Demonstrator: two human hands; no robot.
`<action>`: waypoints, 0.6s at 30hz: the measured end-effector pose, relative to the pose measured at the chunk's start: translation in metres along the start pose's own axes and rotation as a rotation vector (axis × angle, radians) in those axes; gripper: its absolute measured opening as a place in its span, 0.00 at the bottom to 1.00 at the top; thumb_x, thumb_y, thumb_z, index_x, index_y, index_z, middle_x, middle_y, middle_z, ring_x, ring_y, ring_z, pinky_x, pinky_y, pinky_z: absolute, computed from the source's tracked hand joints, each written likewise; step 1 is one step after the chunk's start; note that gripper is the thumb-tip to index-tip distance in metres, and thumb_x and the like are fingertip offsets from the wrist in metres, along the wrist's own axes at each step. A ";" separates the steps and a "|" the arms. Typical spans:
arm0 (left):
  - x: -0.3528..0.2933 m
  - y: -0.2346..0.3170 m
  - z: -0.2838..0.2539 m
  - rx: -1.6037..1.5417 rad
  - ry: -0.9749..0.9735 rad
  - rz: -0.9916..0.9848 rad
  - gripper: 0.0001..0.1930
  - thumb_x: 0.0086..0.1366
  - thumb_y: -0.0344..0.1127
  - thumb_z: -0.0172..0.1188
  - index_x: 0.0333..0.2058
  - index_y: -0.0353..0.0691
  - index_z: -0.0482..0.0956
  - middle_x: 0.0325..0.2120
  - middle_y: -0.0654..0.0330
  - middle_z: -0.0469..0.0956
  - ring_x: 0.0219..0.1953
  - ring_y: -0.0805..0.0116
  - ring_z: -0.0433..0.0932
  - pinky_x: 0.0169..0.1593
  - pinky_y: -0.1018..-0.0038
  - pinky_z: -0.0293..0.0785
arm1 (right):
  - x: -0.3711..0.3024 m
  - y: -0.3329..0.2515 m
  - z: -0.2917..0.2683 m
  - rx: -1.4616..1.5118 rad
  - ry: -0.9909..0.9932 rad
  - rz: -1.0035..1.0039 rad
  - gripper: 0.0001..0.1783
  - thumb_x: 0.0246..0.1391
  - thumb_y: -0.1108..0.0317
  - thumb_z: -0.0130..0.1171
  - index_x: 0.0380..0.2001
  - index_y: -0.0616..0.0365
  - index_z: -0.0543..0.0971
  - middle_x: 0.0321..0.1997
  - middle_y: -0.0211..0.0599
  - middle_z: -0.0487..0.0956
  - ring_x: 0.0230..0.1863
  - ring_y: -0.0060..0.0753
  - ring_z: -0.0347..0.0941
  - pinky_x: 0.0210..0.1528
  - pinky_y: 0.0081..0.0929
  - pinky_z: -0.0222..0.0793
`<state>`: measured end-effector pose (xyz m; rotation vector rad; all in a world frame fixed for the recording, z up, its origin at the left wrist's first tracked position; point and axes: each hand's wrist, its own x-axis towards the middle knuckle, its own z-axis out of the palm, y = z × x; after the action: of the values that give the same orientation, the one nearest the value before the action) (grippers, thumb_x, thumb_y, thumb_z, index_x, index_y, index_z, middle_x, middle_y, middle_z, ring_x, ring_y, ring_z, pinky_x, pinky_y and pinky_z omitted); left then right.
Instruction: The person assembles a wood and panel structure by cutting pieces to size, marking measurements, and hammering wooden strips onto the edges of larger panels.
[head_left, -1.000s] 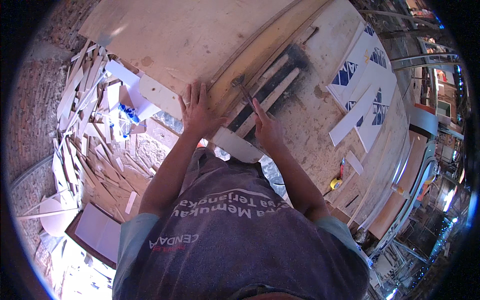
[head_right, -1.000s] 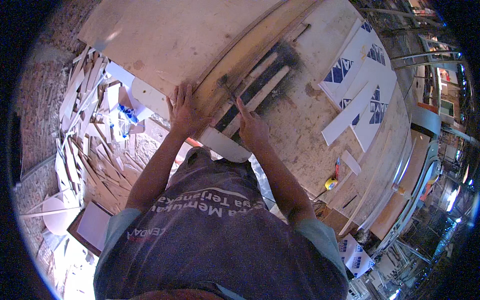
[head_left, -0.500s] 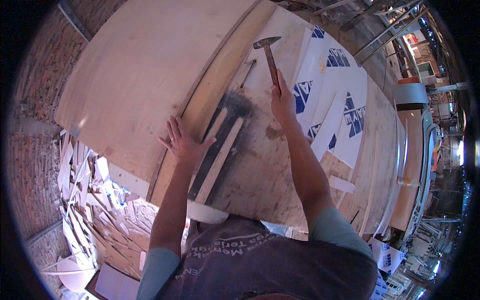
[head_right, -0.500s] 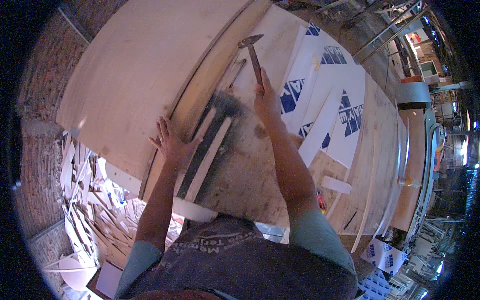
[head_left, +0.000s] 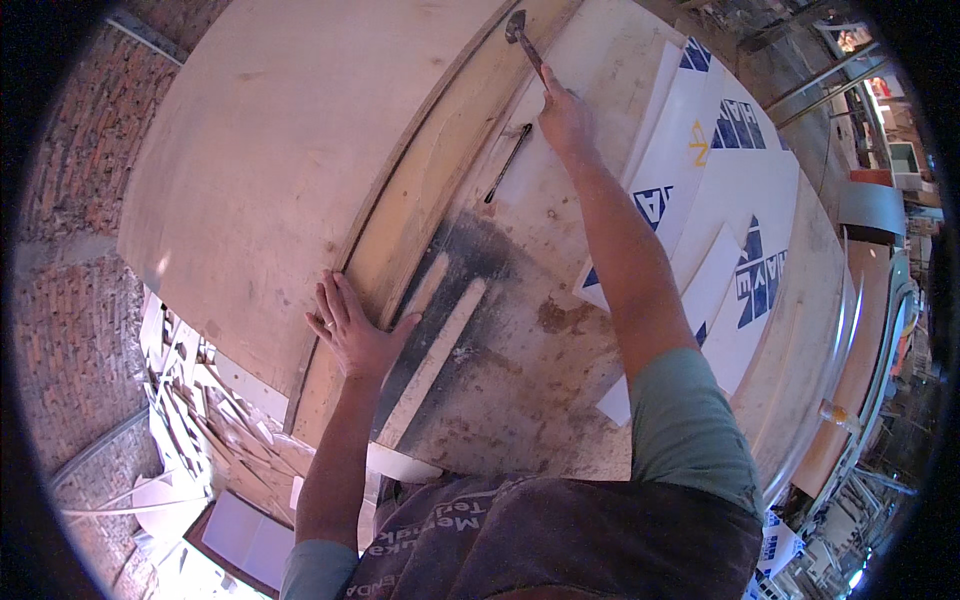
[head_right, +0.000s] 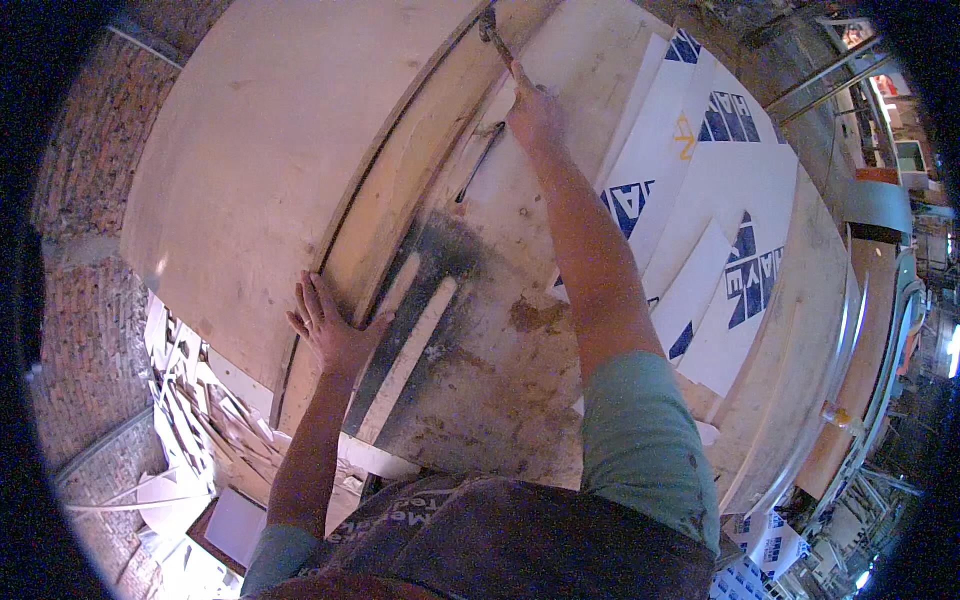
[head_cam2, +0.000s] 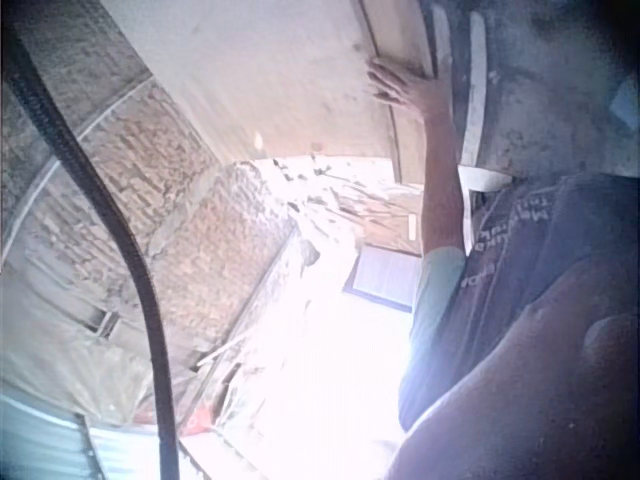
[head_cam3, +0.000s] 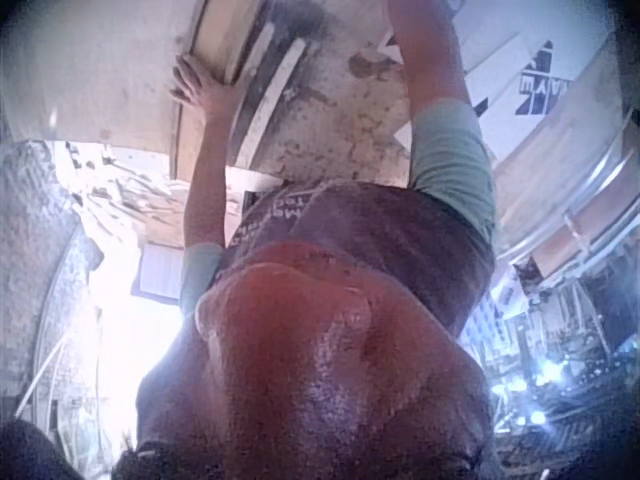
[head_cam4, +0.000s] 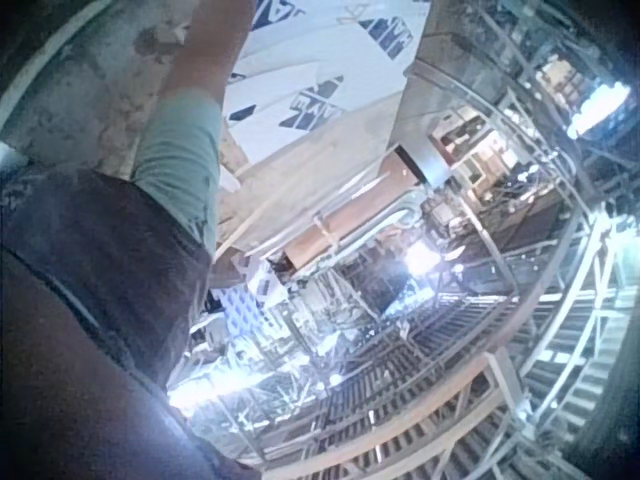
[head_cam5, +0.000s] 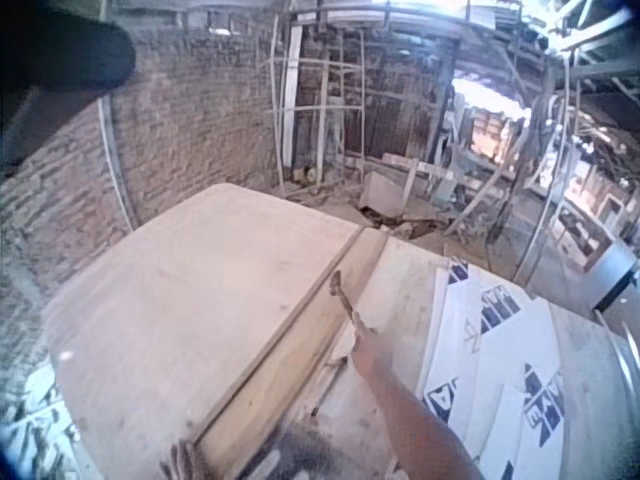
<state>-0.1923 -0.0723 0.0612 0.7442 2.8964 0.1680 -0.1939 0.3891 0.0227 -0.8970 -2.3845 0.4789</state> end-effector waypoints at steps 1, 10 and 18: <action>0.003 0.000 0.001 -0.021 0.008 -0.009 0.72 0.43 0.74 0.70 0.74 0.36 0.39 0.76 0.48 0.39 0.77 0.49 0.37 0.73 0.37 0.28 | 0.009 -0.005 -0.002 -0.063 -0.091 0.023 0.28 0.67 0.64 0.50 0.69 0.33 0.67 0.42 0.56 0.82 0.42 0.62 0.79 0.44 0.54 0.74; 0.002 0.000 -0.003 -0.025 0.017 0.004 0.72 0.44 0.75 0.69 0.74 0.35 0.40 0.75 0.46 0.42 0.77 0.48 0.39 0.73 0.38 0.30 | 0.020 -0.026 -0.012 -0.168 -0.090 0.103 0.26 0.66 0.64 0.52 0.67 0.36 0.70 0.43 0.59 0.82 0.44 0.62 0.79 0.45 0.54 0.75; -0.003 -0.011 -0.004 -0.054 0.030 0.043 0.71 0.45 0.74 0.68 0.74 0.34 0.40 0.75 0.46 0.41 0.78 0.50 0.37 0.74 0.40 0.27 | -0.170 -0.078 -0.066 0.448 0.051 0.129 0.26 0.66 0.65 0.55 0.67 0.55 0.69 0.37 0.43 0.80 0.35 0.37 0.77 0.37 0.35 0.73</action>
<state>-0.1960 -0.0835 0.0636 0.8014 2.8924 0.2636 -0.0857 0.2257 0.0521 -0.8425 -2.0568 0.9804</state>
